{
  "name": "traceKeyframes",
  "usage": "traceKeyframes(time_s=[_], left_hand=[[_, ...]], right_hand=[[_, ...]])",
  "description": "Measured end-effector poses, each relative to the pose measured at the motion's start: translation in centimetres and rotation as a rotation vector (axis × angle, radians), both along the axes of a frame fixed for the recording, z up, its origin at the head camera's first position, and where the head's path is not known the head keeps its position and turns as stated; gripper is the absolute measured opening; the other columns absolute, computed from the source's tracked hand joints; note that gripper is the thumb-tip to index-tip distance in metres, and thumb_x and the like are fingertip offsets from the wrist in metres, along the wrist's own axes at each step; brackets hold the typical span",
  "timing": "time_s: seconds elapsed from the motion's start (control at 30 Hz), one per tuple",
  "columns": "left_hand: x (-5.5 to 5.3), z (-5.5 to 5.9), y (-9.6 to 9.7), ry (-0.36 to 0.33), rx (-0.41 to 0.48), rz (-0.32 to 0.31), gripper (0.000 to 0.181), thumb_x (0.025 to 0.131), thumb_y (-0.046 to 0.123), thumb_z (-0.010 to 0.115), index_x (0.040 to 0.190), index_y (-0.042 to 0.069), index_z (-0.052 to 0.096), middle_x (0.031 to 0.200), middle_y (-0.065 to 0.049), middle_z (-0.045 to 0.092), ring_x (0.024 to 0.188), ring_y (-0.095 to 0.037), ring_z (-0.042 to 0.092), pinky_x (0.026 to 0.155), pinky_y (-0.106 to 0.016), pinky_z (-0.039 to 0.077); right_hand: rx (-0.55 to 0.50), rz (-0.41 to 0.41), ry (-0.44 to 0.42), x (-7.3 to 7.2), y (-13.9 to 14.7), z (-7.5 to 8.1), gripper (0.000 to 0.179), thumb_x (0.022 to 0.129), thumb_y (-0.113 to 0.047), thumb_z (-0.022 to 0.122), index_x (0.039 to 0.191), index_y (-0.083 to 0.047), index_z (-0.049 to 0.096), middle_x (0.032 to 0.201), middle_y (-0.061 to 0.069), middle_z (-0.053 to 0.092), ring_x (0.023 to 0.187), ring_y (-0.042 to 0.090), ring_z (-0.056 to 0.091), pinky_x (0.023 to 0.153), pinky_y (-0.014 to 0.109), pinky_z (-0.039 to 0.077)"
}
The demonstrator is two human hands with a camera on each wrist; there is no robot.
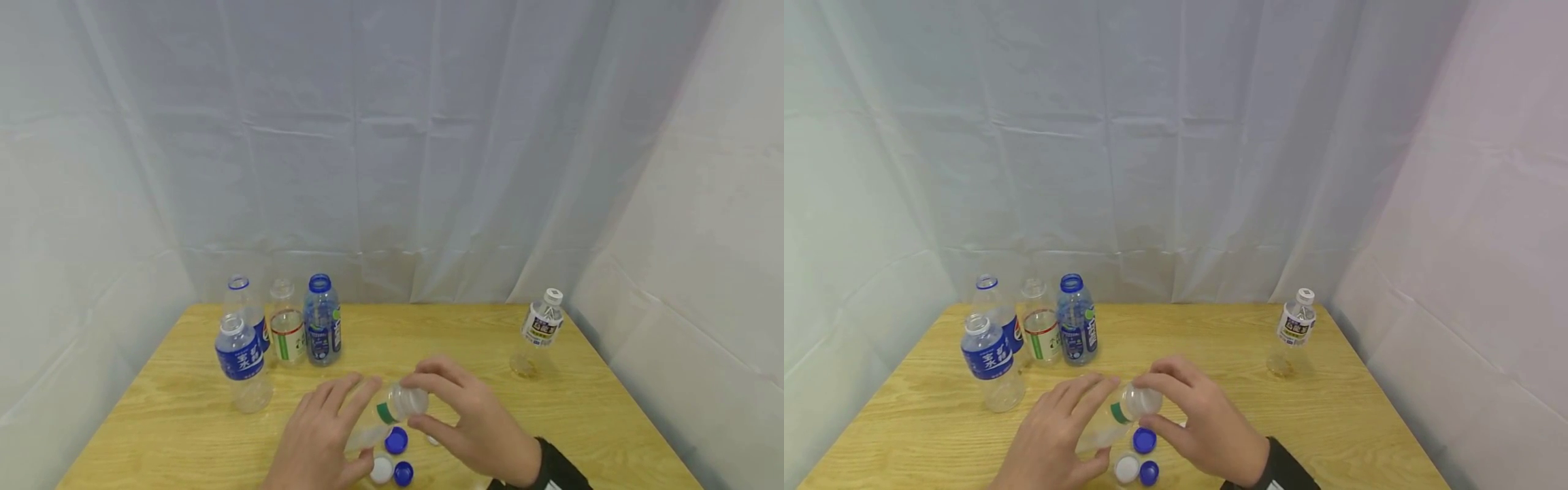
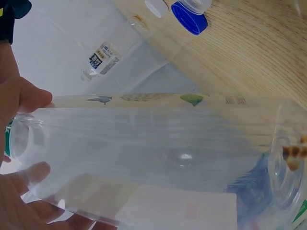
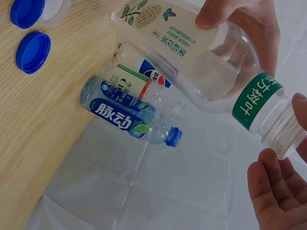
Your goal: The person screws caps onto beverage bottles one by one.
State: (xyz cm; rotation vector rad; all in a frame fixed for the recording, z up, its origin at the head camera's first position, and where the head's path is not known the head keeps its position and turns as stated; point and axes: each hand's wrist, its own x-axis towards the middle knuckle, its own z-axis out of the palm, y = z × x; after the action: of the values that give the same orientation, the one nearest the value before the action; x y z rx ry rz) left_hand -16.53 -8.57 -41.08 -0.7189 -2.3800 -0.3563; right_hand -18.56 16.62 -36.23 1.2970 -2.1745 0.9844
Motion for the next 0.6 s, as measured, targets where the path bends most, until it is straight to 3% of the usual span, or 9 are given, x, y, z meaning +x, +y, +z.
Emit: traceKeyframes(time_s=[0.33, 0.6], left_hand=[[-0.11, -0.2, -0.14, 0.023, -0.016, -0.014, 0.096, 0.057, 0.05, 0.09, 0.144, 0.029, 0.054, 0.131, 0.004, 0.063, 0.105, -0.013, 0.06, 0.083, -0.034, 0.057], [-0.15, 0.05, -0.17, -0.008, -0.014, -0.013, 0.093, 0.058, 0.051, 0.089, 0.142, 0.03, 0.056, 0.13, 0.005, 0.064, 0.103, -0.011, 0.06, 0.083, -0.032, 0.057]], right_hand=[[0.061, 0.039, -0.02, -0.1, 0.45, 0.23, 0.045, 0.09, -0.012, 0.075, 0.132, -0.018, 0.061, 0.125, 0.001, 0.057, 0.104, 0.011, 0.059, 0.084, 0.022, 0.054], [0.066, 0.072, -0.004, -0.26, 0.76, 0.16, 0.052, 0.084, -0.003, 0.078, 0.131, -0.019, 0.063, 0.129, 0.004, 0.06, 0.114, 0.016, 0.061, 0.09, 0.024, 0.056]])
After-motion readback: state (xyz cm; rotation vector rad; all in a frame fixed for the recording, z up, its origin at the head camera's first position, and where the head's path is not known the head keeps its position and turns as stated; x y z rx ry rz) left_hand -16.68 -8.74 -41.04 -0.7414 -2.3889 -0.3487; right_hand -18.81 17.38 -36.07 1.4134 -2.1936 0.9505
